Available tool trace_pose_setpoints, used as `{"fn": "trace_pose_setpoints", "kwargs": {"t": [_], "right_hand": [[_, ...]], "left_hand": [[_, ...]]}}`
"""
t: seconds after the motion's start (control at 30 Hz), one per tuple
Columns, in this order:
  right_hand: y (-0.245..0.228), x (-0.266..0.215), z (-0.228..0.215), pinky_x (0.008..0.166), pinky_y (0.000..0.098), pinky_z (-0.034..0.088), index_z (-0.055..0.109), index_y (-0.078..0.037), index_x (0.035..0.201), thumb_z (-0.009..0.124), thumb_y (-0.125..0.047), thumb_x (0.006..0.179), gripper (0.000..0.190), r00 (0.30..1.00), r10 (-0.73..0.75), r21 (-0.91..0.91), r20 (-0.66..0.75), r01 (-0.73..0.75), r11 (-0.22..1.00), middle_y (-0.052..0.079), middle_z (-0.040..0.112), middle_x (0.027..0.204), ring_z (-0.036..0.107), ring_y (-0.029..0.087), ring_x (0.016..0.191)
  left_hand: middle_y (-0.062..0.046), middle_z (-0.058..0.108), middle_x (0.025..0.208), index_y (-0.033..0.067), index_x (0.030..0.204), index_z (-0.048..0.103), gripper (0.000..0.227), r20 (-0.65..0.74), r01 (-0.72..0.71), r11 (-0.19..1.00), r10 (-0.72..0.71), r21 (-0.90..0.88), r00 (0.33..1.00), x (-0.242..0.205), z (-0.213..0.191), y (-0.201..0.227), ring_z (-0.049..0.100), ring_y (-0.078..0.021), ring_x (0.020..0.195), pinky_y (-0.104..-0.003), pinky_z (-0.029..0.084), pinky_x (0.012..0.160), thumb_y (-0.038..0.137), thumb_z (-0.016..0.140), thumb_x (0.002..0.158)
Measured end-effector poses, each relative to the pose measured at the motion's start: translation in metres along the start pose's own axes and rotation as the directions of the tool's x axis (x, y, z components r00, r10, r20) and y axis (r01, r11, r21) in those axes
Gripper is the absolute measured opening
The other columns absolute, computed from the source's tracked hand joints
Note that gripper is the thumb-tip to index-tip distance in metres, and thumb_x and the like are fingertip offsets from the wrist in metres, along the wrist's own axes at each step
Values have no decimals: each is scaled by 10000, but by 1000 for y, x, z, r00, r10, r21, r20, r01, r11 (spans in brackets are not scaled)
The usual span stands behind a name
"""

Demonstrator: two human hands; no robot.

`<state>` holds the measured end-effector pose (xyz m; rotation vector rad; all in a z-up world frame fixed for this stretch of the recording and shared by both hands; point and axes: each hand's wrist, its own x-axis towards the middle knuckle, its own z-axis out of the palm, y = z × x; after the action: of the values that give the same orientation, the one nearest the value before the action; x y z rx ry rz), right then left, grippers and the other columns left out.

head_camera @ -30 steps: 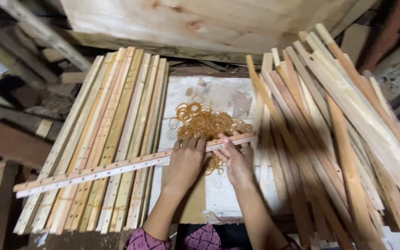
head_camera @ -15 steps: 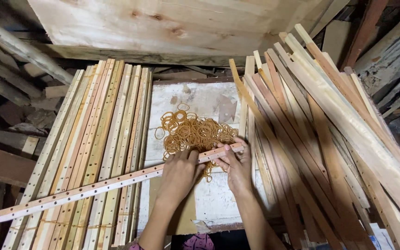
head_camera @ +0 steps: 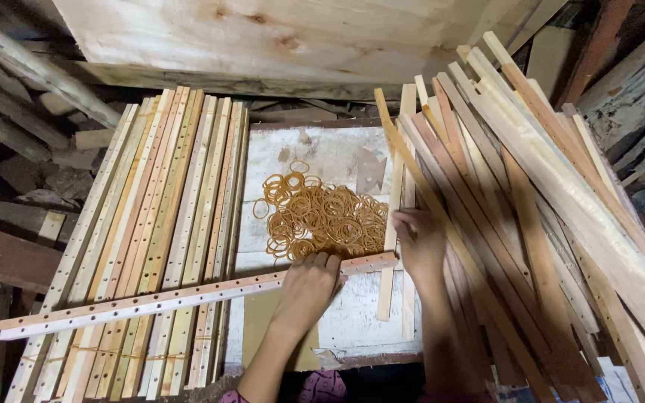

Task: Apply rubber bands to wooden slats and stack them in a pile.

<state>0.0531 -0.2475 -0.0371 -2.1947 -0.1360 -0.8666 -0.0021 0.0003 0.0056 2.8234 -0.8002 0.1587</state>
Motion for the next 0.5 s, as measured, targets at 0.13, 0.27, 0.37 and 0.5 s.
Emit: {"fn": "trace_pose_setpoints", "kwargs": {"t": [0.13,0.27,0.37,0.5], "right_hand": [[24,0,24,998,369,487,811,-257,989,777,-388,850,194,956,143,-183,256,-97,978,-19,774,989,699,224,1053],[0,6,26,963,370,440,816,-212,898,771,-254,858,73,939,251,-220,233,-201,955,29,737,922,668,244,985],[-40,14,-9,1030,432,394,800,-131,947,666,-322,935,234,886,362,56,290,-394,918,75,694,897,611,271,999],[-48,2,-23,744,272,486,790,-77,852,810,-114,872,47,816,542,492,199,-562,665,47,653,750,594,111,755]], "left_hand": [[-101,673,919,110,1057,623,288,21,-3,1000,3,2,1000,-3,13,-1,682,-306,912,-408,498,790,369,599,934],[-100,674,921,112,1060,624,283,42,21,1000,-20,-23,999,-2,10,-2,683,-300,920,-403,496,797,368,584,947],[-108,677,927,108,1067,625,287,54,30,999,-28,-44,998,-3,-2,1,683,-307,928,-408,491,805,367,569,956],[-118,685,969,104,1085,620,269,95,52,997,-47,-55,994,-2,-5,3,676,-307,963,-401,490,838,335,571,955]]}}
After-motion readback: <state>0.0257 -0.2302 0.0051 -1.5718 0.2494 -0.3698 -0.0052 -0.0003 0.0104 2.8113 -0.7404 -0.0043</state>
